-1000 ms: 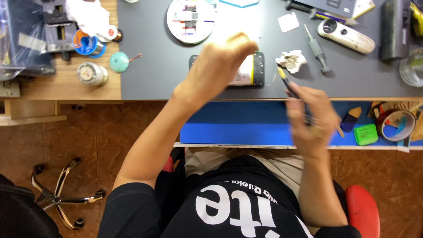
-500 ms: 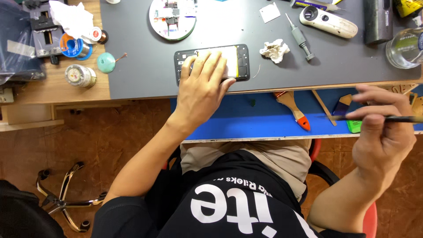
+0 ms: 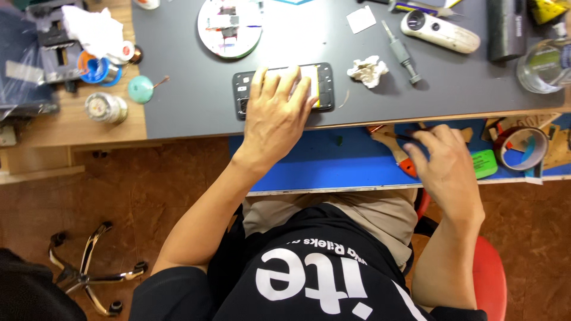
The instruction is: The person cleans the back of a disassembled smartphone with a tissue, then uses a brush to clean the internal components. They apply adhesive from a tube to the phone's back cover and prepare to reassemble the device.
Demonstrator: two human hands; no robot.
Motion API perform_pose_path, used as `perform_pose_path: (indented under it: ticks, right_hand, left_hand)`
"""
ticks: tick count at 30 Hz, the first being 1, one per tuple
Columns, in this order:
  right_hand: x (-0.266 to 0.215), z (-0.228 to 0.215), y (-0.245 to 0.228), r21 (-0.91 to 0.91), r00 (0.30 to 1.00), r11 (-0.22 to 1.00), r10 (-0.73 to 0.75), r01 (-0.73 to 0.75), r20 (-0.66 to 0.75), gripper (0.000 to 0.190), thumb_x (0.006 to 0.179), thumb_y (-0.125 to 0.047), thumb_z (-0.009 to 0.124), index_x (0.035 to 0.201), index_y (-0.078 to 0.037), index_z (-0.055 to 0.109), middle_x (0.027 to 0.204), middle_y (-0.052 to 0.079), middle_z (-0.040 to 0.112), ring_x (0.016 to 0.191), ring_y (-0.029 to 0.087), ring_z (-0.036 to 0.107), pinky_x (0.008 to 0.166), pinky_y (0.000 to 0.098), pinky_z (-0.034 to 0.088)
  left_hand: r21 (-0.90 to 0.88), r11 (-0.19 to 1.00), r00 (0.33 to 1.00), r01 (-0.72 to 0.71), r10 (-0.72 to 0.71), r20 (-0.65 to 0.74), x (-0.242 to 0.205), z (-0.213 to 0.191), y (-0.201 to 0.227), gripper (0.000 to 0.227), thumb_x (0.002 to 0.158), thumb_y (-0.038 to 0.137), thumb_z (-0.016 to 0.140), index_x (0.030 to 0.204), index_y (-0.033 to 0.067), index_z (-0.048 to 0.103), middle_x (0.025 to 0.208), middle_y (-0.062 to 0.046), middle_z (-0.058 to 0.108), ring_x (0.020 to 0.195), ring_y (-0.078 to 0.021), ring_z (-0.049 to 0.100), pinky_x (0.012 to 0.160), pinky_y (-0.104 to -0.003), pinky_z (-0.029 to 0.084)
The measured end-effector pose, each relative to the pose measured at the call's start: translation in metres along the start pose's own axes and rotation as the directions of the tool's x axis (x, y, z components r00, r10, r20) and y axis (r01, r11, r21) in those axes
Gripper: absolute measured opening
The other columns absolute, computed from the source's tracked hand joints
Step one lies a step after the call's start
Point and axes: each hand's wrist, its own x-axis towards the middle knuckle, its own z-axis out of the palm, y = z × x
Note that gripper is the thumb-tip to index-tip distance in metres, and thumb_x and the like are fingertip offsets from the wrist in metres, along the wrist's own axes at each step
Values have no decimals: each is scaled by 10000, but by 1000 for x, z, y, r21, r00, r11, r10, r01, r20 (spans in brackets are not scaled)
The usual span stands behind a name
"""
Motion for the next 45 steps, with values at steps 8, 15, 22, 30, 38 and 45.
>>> perform_pose_path:
  ticks: [8,15,22,30,38,45]
  right_hand:
    - [32,-62,-48,280,969,940,-141,195,-202,199,1069,9,688,1250,73,739,1190,190,762,1080,287,711,977,397,530]
    - [160,-60,-16,-77,822,893,-440,444,-362,282,1032,-2,820,1283,45,701,1245,192,652,1155,380,575,958,438,451]
    - [235,-31,13,-414,811,809,-537,417,-231,61,958,-188,850,978,-148,809,1004,33,761,963,305,682,829,424,477]
    - [152,-48,-58,-339,638,789,-613,512,-465,177,1062,32,867,1073,-68,721,1075,107,718,1004,317,621,866,417,456]
    - [97,-8,-136,65,547,611,-650,789,-528,112,1075,-122,655,1082,-19,697,1044,104,713,914,322,622,893,453,498]
    - [118,-32,-37,-72,809,926,-359,370,-466,279,1040,31,733,1314,47,681,1284,224,675,1166,418,590,1017,502,446]
  left_hand:
    - [65,998,998,-26,22,57,9,-8,4,411,1110,435,606,1280,78,720,1380,-82,715,1080,-279,675,1176,-514,327]
    - [-325,942,995,87,-95,-7,7,-22,-15,325,1077,296,657,1307,73,706,1315,-88,738,1160,-290,642,1216,-572,274]
    - [-505,838,929,207,-330,-168,10,-65,-40,177,1086,83,598,1245,44,664,1208,-102,705,1180,-320,630,1181,-502,358]
    - [-864,410,883,294,-463,81,4,-73,-42,492,1055,96,654,1463,37,385,1455,-205,517,1189,-244,635,1088,-353,525]
    - [-970,-112,934,216,-264,239,0,-63,-38,806,934,261,835,1550,91,343,1649,-189,425,1463,-208,474,1166,-380,518]
    - [-986,-74,935,149,-313,165,-9,-84,-60,696,975,212,813,1538,154,408,1574,-145,530,1433,-249,538,1187,-391,533]
